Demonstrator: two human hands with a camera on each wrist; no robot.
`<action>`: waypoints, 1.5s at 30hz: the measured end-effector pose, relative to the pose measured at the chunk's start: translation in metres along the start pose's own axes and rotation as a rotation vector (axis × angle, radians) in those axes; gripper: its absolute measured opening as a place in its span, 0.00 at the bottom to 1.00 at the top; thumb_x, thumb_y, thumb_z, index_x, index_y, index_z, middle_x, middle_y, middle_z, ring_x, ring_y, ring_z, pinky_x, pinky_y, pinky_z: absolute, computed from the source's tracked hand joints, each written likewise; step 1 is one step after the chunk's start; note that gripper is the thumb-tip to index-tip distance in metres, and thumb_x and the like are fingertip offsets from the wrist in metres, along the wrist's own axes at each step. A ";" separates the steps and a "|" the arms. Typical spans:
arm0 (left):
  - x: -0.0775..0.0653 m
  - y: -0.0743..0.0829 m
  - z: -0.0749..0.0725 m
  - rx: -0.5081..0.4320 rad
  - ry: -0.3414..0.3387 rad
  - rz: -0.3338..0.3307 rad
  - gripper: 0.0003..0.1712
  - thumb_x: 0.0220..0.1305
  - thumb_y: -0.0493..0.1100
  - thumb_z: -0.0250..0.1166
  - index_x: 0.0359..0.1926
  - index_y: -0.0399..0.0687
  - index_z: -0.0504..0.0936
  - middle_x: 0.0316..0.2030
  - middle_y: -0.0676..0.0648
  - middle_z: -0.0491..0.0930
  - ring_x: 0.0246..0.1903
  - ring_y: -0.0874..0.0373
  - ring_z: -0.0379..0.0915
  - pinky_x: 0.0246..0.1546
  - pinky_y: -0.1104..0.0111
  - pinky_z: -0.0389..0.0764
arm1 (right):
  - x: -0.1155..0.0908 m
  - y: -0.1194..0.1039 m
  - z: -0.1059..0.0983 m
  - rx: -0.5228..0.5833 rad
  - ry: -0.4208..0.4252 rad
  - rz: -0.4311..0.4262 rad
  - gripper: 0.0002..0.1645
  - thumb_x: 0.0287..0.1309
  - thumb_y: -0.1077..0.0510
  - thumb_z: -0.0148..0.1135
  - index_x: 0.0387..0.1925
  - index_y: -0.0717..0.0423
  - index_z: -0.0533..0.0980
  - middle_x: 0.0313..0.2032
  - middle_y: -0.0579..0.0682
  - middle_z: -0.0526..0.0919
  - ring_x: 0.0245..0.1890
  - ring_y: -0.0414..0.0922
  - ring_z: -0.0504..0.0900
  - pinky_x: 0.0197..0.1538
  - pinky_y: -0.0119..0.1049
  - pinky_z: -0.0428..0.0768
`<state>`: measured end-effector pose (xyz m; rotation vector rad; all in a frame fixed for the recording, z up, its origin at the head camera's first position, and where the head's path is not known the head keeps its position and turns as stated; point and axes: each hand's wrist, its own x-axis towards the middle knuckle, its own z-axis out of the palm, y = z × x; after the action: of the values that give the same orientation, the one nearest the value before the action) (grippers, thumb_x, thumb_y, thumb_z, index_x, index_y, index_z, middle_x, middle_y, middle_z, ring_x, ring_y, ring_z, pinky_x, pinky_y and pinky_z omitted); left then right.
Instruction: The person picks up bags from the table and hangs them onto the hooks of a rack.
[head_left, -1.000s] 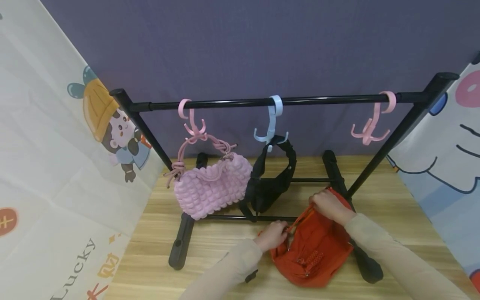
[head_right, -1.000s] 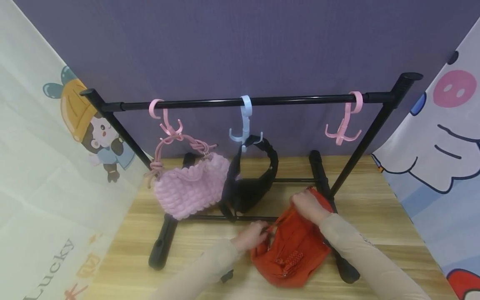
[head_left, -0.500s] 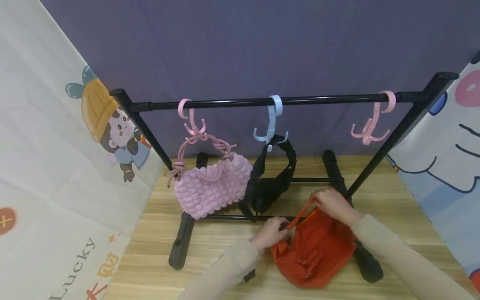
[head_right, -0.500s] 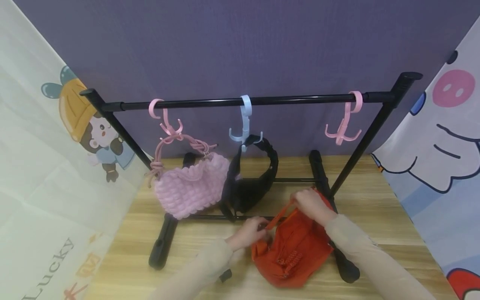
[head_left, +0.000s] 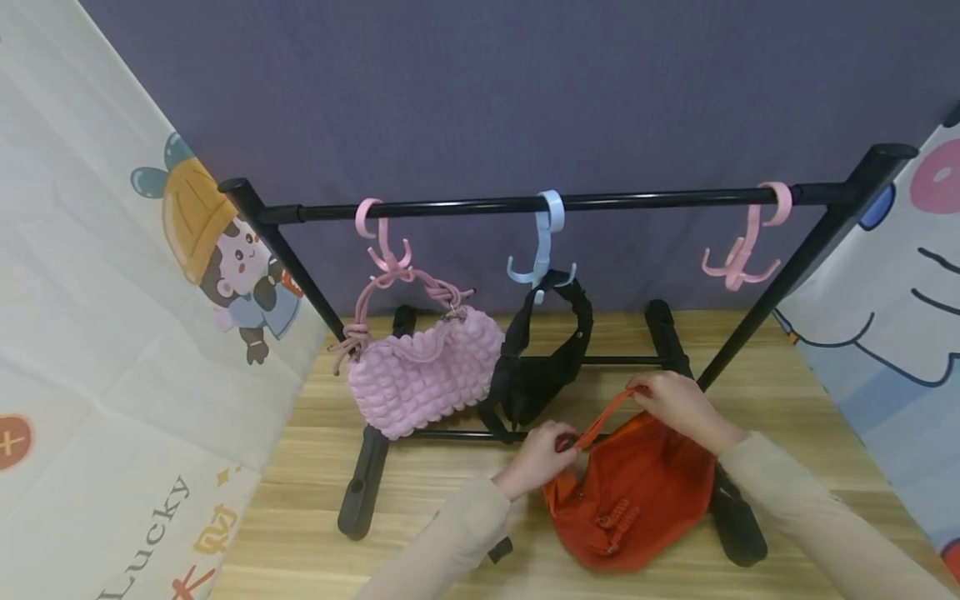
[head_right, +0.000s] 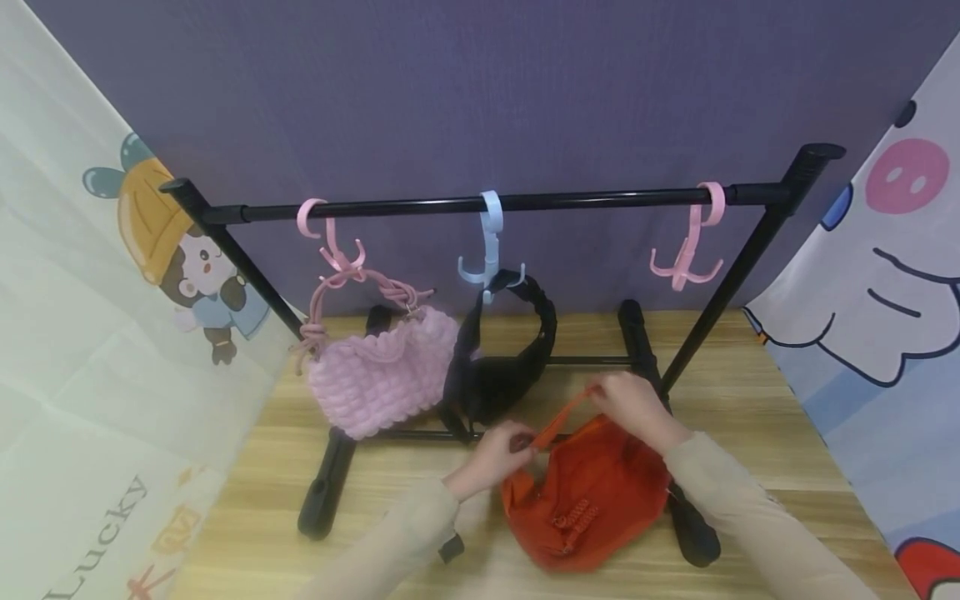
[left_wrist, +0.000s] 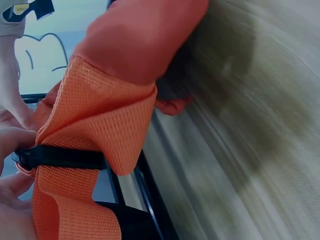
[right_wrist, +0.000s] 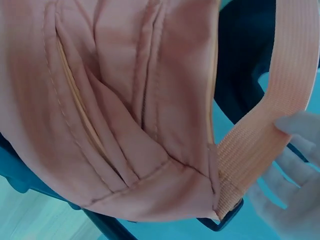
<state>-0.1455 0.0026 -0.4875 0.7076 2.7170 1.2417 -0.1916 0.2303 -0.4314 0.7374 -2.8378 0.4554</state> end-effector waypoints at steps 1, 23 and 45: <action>0.000 0.000 -0.001 -0.007 0.007 0.002 0.11 0.52 0.40 0.62 0.39 0.45 0.80 0.28 0.53 0.73 0.26 0.67 0.64 0.27 0.79 0.66 | 0.000 0.000 -0.002 0.017 -0.005 0.008 0.06 0.44 0.65 0.63 0.29 0.59 0.80 0.26 0.52 0.82 0.19 0.40 0.74 0.22 0.36 0.72; -0.006 0.035 -0.024 -0.171 0.103 0.033 0.12 0.51 0.42 0.64 0.40 0.49 0.80 0.35 0.54 0.71 0.33 0.67 0.65 0.34 0.79 0.67 | -0.008 0.002 -0.025 0.314 -0.117 0.103 0.09 0.42 0.64 0.57 0.25 0.52 0.65 0.32 0.52 0.80 0.38 0.53 0.79 0.30 0.36 0.69; -0.011 0.048 -0.034 -0.239 0.214 -0.011 0.14 0.46 0.42 0.68 0.38 0.52 0.79 0.37 0.53 0.69 0.35 0.65 0.66 0.35 0.76 0.67 | -0.023 0.005 -0.049 0.543 -0.101 -0.019 0.11 0.45 0.63 0.64 0.33 0.51 0.73 0.33 0.44 0.77 0.34 0.32 0.75 0.35 0.28 0.73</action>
<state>-0.1256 0.0012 -0.4311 0.5615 2.6580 1.6920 -0.1701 0.2610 -0.3918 0.8905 -2.8089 1.2459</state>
